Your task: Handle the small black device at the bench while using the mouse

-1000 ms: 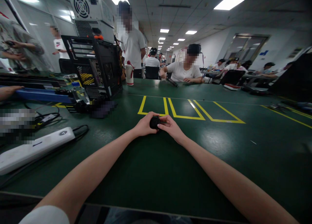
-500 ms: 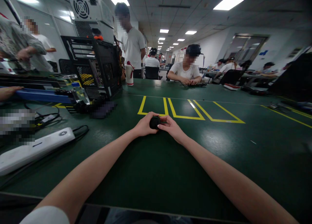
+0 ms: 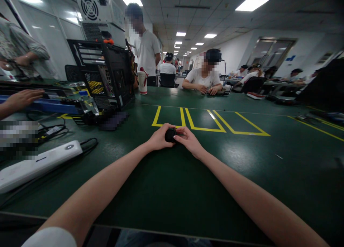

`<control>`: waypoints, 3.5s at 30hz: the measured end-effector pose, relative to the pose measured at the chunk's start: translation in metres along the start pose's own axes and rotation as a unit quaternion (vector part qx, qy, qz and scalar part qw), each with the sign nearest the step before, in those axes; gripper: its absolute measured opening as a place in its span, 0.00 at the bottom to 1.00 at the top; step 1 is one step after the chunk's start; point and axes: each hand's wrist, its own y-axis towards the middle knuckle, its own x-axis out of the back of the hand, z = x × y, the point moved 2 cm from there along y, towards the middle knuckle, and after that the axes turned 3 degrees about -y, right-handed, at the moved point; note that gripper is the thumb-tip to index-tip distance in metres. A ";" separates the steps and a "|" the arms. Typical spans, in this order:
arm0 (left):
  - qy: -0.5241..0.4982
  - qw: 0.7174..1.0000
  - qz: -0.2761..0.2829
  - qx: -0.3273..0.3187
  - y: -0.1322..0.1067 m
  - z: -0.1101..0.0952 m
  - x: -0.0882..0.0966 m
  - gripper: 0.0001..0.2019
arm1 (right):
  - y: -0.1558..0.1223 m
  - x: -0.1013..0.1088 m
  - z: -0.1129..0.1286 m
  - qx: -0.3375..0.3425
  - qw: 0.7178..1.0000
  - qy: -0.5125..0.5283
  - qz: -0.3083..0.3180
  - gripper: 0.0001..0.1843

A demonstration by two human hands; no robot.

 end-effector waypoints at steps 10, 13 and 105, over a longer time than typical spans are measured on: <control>0.003 1.000 -0.004 -0.007 0.001 0.001 -0.002 0.30 | -0.001 0.000 -0.001 0.005 0.999 0.033 0.034 0.19; 0.005 1.000 -0.003 -0.001 0.000 0.001 -0.001 0.30 | -0.001 -0.001 0.000 0.010 0.999 0.025 0.022 0.15; 0.001 1.000 -0.002 0.000 0.000 0.000 -0.001 0.29 | -0.001 0.000 -0.001 0.017 0.999 0.007 0.036 0.17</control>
